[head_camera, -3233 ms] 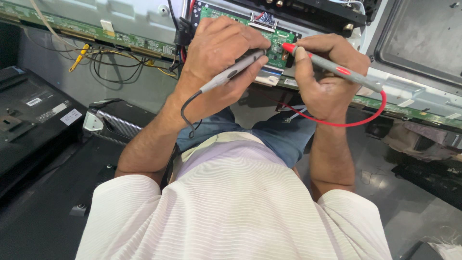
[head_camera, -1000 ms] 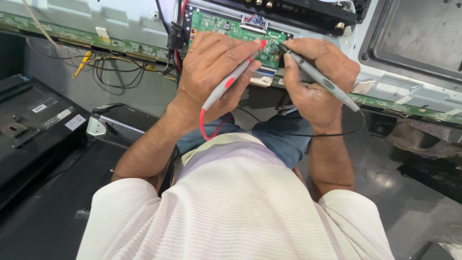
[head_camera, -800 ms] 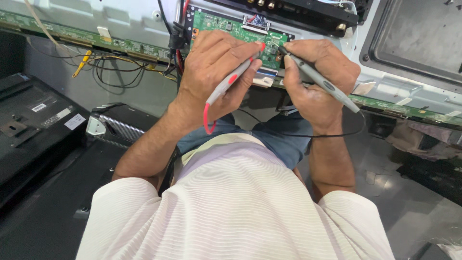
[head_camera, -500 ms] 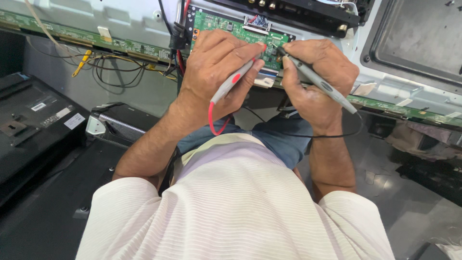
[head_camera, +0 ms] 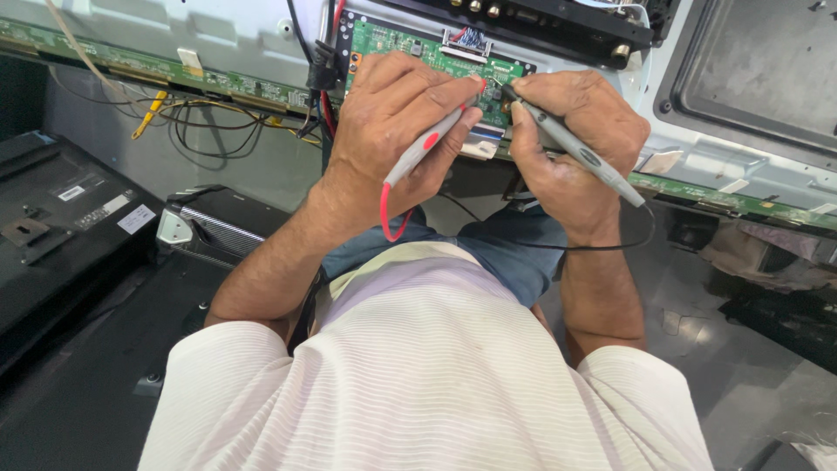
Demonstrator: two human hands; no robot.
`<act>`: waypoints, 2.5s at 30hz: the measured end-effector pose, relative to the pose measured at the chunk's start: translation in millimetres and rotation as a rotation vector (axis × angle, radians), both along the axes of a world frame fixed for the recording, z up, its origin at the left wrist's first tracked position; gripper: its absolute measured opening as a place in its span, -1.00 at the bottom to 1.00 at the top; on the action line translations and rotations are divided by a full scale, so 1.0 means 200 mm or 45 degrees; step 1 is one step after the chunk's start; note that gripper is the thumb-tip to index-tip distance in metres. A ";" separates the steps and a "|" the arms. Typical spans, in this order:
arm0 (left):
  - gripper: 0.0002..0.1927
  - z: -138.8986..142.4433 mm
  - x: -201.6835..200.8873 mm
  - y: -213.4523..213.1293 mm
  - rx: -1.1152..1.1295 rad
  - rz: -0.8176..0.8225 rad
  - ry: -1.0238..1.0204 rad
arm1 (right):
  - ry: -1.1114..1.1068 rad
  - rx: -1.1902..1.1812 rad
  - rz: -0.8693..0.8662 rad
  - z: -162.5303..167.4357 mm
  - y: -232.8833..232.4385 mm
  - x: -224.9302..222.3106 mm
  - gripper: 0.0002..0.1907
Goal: The person uses a multimeter to test various points on a green circuit board. They hold the board with one hand and probe different components with the multimeter leads, moving the probes across the board throughout the clip.
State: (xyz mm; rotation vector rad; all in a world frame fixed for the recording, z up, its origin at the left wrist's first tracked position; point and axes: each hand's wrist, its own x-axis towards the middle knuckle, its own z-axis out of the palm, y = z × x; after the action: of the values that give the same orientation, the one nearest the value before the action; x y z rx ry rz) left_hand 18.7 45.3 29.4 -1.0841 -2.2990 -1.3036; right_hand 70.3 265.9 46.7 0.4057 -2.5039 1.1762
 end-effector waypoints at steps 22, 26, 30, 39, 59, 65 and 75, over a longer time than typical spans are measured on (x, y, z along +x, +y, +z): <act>-0.77 0.01 0.00 0.00 0.003 -0.013 -0.042 | -0.006 -0.023 -0.007 0.00 0.00 0.00 -0.78; -0.78 0.01 0.00 0.00 0.013 -0.019 -0.053 | -0.016 -0.013 -0.013 0.01 0.00 0.01 -0.78; -0.78 0.01 -0.01 0.01 0.018 -0.016 -0.048 | -0.022 -0.003 -0.012 0.01 0.00 0.01 -0.79; -0.76 0.02 -0.01 0.02 0.065 -0.008 -0.061 | -0.022 -0.016 -0.055 0.01 -0.01 0.00 -0.81; -0.76 0.01 -0.02 0.02 0.038 -0.020 -0.067 | -0.043 -0.019 -0.055 0.01 -0.01 0.00 -0.87; -0.77 0.00 -0.02 0.00 0.013 -0.027 -0.053 | -0.046 -0.013 -0.061 0.00 -0.01 0.00 -0.83; -0.78 0.01 -0.02 0.00 0.004 -0.025 -0.053 | -0.046 -0.064 -0.089 -0.02 -0.01 0.00 -0.90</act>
State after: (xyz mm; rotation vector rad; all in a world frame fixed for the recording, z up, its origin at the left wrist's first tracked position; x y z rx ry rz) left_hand 15.1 45.6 31.3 -1.0919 -2.3209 -1.3486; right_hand 70.3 264.9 43.4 0.2838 -2.4918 1.2264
